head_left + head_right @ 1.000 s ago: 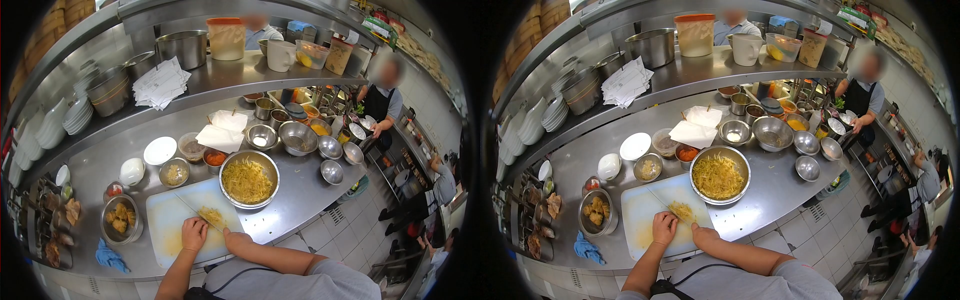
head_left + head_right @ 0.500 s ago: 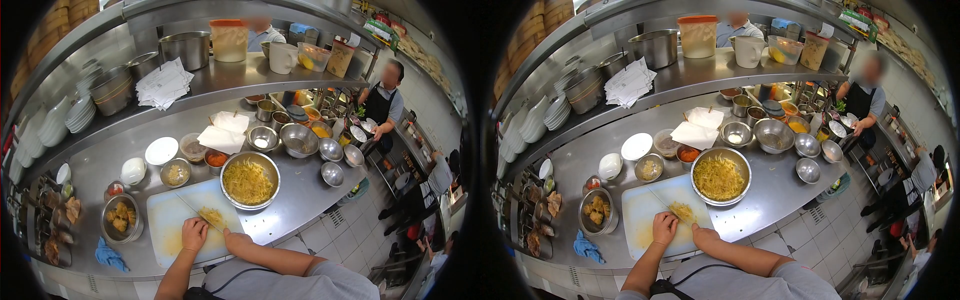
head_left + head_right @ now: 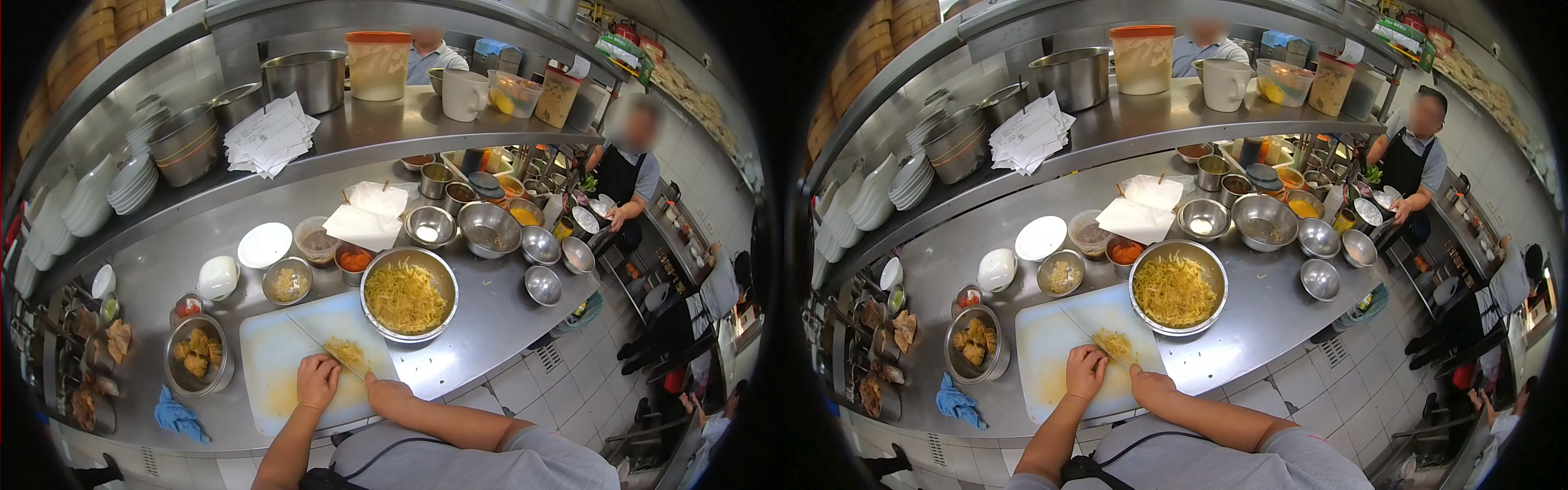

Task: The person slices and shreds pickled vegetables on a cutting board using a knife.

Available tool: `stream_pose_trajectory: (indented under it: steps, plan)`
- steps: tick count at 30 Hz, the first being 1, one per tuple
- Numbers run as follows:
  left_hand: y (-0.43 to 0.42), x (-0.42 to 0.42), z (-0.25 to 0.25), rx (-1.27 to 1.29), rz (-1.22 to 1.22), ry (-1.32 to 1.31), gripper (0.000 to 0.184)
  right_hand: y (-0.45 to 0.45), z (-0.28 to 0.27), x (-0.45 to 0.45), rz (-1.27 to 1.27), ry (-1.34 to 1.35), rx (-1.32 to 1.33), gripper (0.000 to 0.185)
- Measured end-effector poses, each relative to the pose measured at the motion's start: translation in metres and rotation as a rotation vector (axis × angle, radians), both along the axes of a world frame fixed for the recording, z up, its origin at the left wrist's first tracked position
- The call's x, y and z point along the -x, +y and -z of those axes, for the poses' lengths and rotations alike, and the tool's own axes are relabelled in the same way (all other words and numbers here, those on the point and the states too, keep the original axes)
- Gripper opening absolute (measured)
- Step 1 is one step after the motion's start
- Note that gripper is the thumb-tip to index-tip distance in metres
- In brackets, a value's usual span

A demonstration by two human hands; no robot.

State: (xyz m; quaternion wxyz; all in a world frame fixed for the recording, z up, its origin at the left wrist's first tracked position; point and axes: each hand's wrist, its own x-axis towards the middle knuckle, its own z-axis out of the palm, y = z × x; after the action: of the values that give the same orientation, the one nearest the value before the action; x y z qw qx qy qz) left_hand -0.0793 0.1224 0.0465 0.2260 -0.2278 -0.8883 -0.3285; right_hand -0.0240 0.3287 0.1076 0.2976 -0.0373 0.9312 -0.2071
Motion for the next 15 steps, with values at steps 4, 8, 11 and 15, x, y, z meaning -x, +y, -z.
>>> stream_pose_trajectory:
  steps: [4,8,11,15]
  plan:
    - [0.000,0.000,0.001,0.000,0.000,-0.001,0.011,0.000,0.005,0.000,-0.005,0.004,0.000,0.027]
    - [-0.001,0.000,0.003,0.008,-0.003,0.016,0.011,0.002,0.009,-0.001,-0.012,0.033,0.009,0.027]
    - [0.000,0.000,-0.001,0.008,0.004,0.005,0.012,0.001,0.012,0.001,-0.004,0.023,0.003,0.026]
    - [0.000,-0.001,-0.001,0.007,0.010,-0.021,0.013,0.001,0.015,-0.001,-0.004,0.037,0.005,0.025]
